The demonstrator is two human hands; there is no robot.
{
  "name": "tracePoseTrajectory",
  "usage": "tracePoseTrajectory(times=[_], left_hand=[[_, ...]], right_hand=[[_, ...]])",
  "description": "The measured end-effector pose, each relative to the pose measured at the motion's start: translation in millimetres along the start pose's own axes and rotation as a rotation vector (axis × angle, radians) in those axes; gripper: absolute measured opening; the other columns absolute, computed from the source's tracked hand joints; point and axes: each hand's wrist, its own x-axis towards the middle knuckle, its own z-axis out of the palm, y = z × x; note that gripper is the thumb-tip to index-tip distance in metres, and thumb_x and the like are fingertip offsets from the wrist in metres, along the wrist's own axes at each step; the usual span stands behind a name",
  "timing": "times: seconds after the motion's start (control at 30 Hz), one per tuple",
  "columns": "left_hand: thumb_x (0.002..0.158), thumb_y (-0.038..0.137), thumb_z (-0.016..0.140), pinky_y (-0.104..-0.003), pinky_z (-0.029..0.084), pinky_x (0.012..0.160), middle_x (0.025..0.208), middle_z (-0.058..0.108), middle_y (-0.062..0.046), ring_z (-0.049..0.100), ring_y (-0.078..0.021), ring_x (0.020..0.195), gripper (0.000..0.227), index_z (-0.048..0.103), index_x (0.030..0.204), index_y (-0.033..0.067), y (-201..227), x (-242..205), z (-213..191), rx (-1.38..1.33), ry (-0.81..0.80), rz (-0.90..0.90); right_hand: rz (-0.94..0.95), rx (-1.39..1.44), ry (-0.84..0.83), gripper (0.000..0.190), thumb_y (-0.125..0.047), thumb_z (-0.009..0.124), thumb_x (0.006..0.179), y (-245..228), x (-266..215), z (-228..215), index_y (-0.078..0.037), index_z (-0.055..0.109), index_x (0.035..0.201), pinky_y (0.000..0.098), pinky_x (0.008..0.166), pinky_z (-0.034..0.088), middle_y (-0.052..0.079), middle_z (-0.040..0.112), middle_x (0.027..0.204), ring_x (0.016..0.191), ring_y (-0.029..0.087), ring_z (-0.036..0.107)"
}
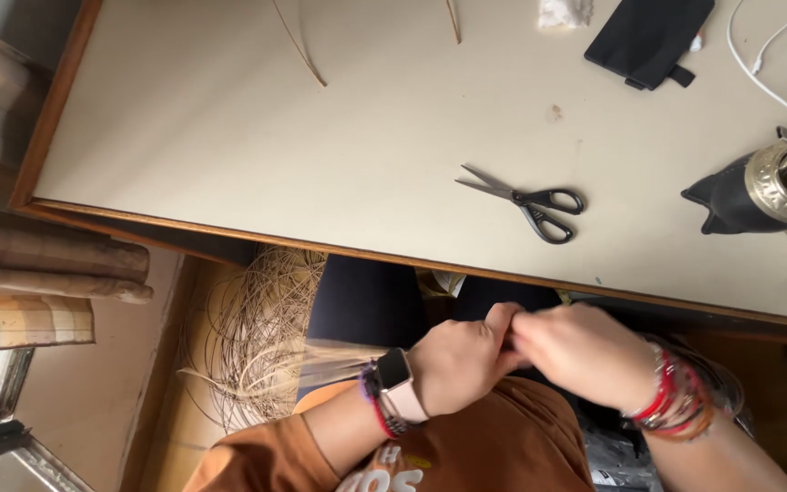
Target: Measuring and cutting thin wooden strips for basket weaving or craft work
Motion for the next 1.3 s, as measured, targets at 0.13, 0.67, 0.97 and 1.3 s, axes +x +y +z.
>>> tracePoseTrajectory(times=[0.13, 0.67, 0.97, 1.3], left_hand=[[0.104, 0.040, 0.051, -0.055, 0.046, 0.057, 0.072, 0.069, -0.015, 0.067, -0.0424, 0.067, 0.024, 0.057, 0.097, 0.0178, -39, 1, 7, -0.060, 0.026, -0.177], [0.110, 0.025, 0.047, -0.022, 0.038, 0.050, 0.057, 0.044, 0.004, 0.040, -0.0081, 0.051, 0.031, 0.064, 0.087, 0.0133, -87, -45, -55, -0.767, 0.211, -0.335], [0.110, 0.022, 0.049, -0.021, 0.026, 0.053, 0.066, 0.037, 0.006, 0.032, -0.0062, 0.058, 0.025, 0.060, 0.090, 0.0120, -68, -52, -60, -0.884, 0.222, -0.183], [0.107, 0.032, 0.052, -0.039, 0.040, 0.110, 0.125, 0.054, -0.010, 0.051, -0.0223, 0.126, 0.028, 0.066, 0.090, 0.0151, -47, -47, -57, -0.667, 0.125, 0.184]], right_hand=[[0.108, 0.298, 0.301, 0.017, -0.017, 0.056, 0.094, 44, 17, -20, -0.018, 0.070, 0.103, 0.0355, 0.082, 0.054, -0.001, 0.077, 0.098, 0.088, 0.019, 0.073], [0.432, -0.016, 0.563, 0.052, -0.019, 0.075, 0.082, 78, 45, -8, -0.023, 0.066, 0.132, 0.0357, 0.074, 0.059, 0.002, 0.069, 0.097, 0.085, 0.022, 0.070], [0.099, 1.536, -0.307, 0.051, -0.032, 0.075, 0.083, 8, -2, 15, 0.002, 0.063, 0.119, 0.0281, 0.039, 0.050, 0.012, 0.060, 0.071, 0.062, 0.021, 0.069], [0.175, 1.397, -0.021, 0.029, -0.017, 0.068, 0.087, -26, 1, 1, 0.001, 0.068, 0.110, 0.0251, 0.041, 0.043, 0.009, 0.061, 0.075, 0.055, 0.016, 0.055]])
